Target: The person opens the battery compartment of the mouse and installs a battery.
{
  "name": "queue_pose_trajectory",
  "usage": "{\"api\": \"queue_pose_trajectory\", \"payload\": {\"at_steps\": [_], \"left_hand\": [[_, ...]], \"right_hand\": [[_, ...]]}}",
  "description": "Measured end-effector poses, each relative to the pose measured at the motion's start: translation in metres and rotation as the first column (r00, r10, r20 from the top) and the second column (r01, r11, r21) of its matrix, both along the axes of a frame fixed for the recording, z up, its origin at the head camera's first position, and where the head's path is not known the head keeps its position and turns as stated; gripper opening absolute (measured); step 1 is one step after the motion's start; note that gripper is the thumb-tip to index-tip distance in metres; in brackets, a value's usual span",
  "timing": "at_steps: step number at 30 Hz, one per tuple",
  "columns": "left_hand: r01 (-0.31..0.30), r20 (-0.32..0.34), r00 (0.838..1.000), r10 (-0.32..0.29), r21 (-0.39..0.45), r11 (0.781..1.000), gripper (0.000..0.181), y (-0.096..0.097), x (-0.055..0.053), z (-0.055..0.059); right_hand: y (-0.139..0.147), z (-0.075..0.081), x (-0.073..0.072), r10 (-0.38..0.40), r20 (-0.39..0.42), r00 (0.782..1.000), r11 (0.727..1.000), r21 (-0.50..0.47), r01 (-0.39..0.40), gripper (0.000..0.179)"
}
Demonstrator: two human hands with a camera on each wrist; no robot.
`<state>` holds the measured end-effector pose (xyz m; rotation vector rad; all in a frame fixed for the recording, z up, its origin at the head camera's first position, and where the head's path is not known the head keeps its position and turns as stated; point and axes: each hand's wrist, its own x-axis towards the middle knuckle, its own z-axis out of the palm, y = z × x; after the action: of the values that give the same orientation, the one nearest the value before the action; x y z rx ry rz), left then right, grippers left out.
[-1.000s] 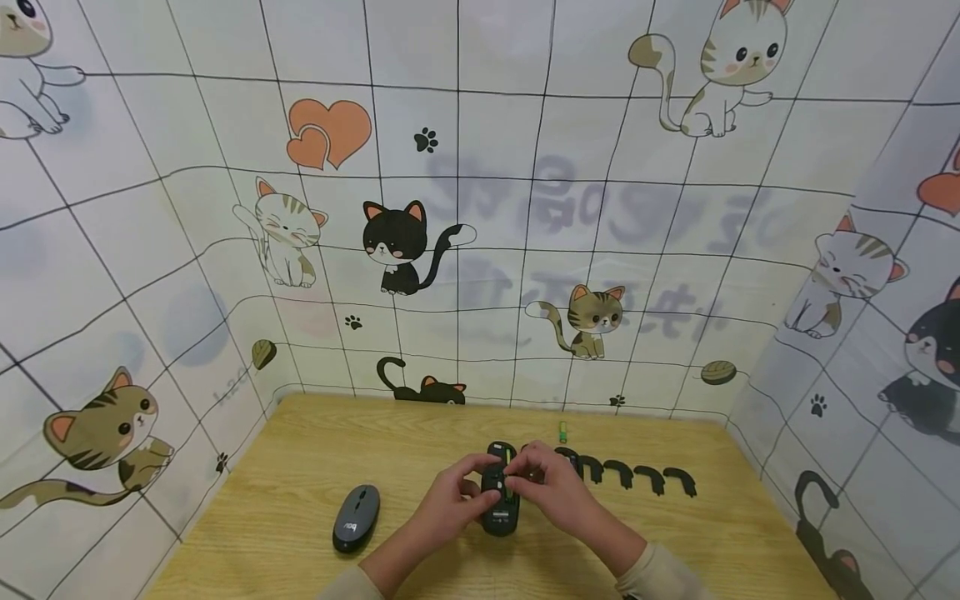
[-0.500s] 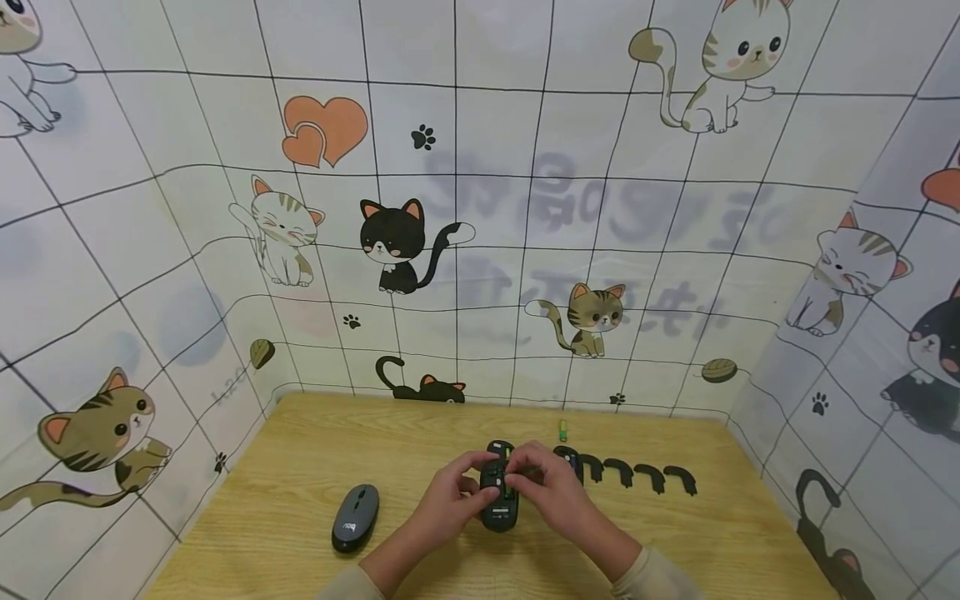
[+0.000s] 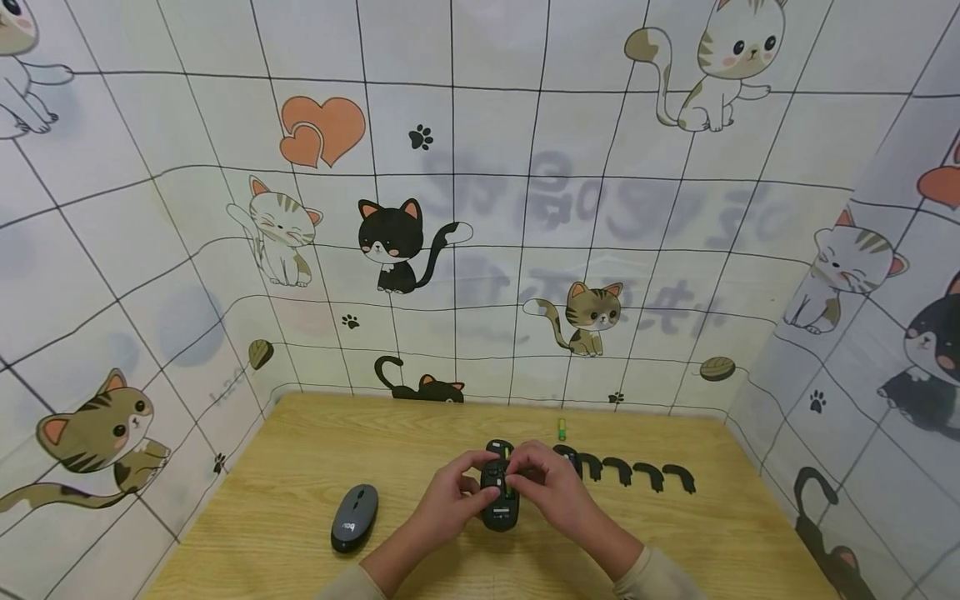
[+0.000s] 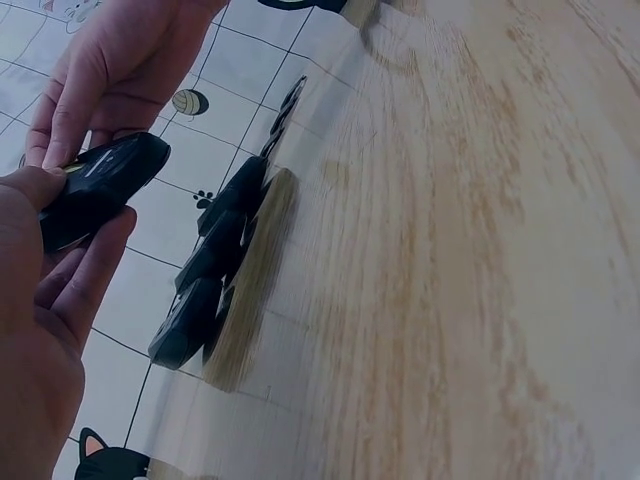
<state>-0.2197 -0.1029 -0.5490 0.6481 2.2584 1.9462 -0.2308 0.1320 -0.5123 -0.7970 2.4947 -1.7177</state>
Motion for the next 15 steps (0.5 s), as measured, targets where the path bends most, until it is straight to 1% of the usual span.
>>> {"api": "queue_pose_trajectory", "payload": {"at_steps": [9,15], "left_hand": [[-0.014,-0.020,1.000,0.014,0.016,1.000,0.043,0.0016,0.0017,0.0012],[-0.005,-0.030,1.000,0.006,0.009,1.000,0.044,0.0020,-0.0009,-0.0024]], "right_hand": [[-0.0009,0.0002,0.0006,-0.017,0.010,1.000,0.999,0.031,0.017,0.006],[-0.0009,-0.0005,0.0015,-0.023,0.014,1.000,0.999,0.038,0.023,0.009]]}}
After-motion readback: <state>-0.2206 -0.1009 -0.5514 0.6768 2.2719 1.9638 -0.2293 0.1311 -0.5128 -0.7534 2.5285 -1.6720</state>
